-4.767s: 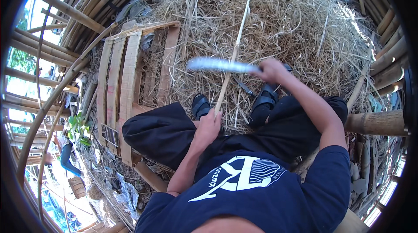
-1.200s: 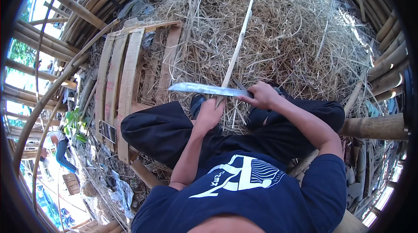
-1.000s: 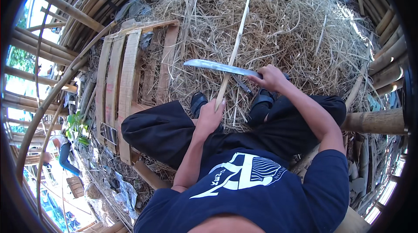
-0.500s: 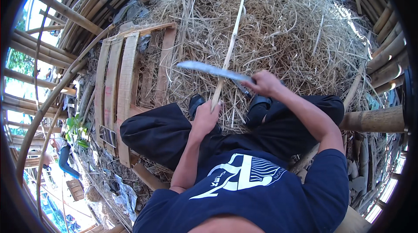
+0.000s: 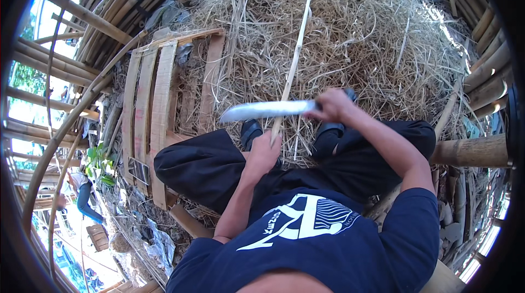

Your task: The person uses a machete to shave and smooth a thin strip of wood while sitting over a pile of straw.

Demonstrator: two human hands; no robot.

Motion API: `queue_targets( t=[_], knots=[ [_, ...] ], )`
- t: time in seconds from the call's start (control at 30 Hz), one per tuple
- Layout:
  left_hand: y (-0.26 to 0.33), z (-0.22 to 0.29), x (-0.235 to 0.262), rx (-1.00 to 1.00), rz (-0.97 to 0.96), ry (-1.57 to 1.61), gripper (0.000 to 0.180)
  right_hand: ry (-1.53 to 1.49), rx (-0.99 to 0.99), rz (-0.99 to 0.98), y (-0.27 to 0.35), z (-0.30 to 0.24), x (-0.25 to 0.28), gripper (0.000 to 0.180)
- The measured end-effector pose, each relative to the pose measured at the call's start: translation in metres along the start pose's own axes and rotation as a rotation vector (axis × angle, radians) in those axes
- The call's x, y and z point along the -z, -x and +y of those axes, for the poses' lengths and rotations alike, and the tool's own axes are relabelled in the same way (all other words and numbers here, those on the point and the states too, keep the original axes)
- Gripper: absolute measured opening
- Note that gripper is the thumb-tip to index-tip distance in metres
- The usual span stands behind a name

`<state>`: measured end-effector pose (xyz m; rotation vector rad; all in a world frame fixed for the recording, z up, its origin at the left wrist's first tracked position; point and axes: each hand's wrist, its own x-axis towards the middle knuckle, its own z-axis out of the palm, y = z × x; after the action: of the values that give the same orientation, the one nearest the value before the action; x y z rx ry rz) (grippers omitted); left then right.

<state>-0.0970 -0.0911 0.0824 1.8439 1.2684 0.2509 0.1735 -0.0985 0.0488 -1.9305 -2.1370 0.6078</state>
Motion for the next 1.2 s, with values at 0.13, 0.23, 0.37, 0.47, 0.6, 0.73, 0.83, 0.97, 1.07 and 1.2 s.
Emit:
queue_targets(
  t=[0.13, 0.23, 0.37, 0.47, 0.6, 0.73, 0.83, 0.97, 1.07, 1.2],
  knots=[
    [0.007, 0.006, 0.007, 0.05, -0.004, 0.023, 0.029, 0.007, -0.146, 0.1, -0.007, 0.02, 0.013, 0.075],
    [0.001, 0.014, 0.003, 0.042, -0.011, 0.022, 0.029, -0.097, -0.101, 0.097, -0.003, 0.0, -0.004, 0.074],
    [0.011, 0.005, -0.006, -0.023, 0.008, -0.065, 0.03, 0.071, 0.063, 0.027, -0.004, 0.001, -0.003, 0.068],
    [0.016, 0.001, -0.005, -0.021, 0.013, 0.0, 0.031, 0.062, -0.131, 0.134, -0.016, 0.026, 0.016, 0.069],
    [0.008, 0.005, -0.008, -0.033, 0.019, 0.006, 0.032, -0.085, -0.136, 0.006, -0.006, -0.005, 0.007, 0.072],
    [0.017, -0.001, -0.004, -0.028, 0.021, -0.022, 0.032, 0.029, -0.037, -0.06, -0.01, -0.003, 0.011, 0.074],
    [0.036, -0.008, 0.004, 0.009, -0.013, -0.021, 0.032, 0.116, -0.096, 0.188, -0.012, 0.03, 0.022, 0.075],
    [0.032, -0.001, -0.004, 0.075, 0.002, 0.028, 0.031, -0.071, -0.144, -0.01, -0.011, -0.003, 0.003, 0.074],
    [0.038, 0.0, -0.001, 0.056, -0.009, 0.033, 0.031, 0.089, 0.074, -0.045, -0.006, 0.0, 0.001, 0.076],
    [0.054, 0.001, 0.011, 0.105, -0.006, 0.007, 0.03, 0.122, -0.142, 0.131, -0.017, 0.046, 0.013, 0.077]
  ],
)
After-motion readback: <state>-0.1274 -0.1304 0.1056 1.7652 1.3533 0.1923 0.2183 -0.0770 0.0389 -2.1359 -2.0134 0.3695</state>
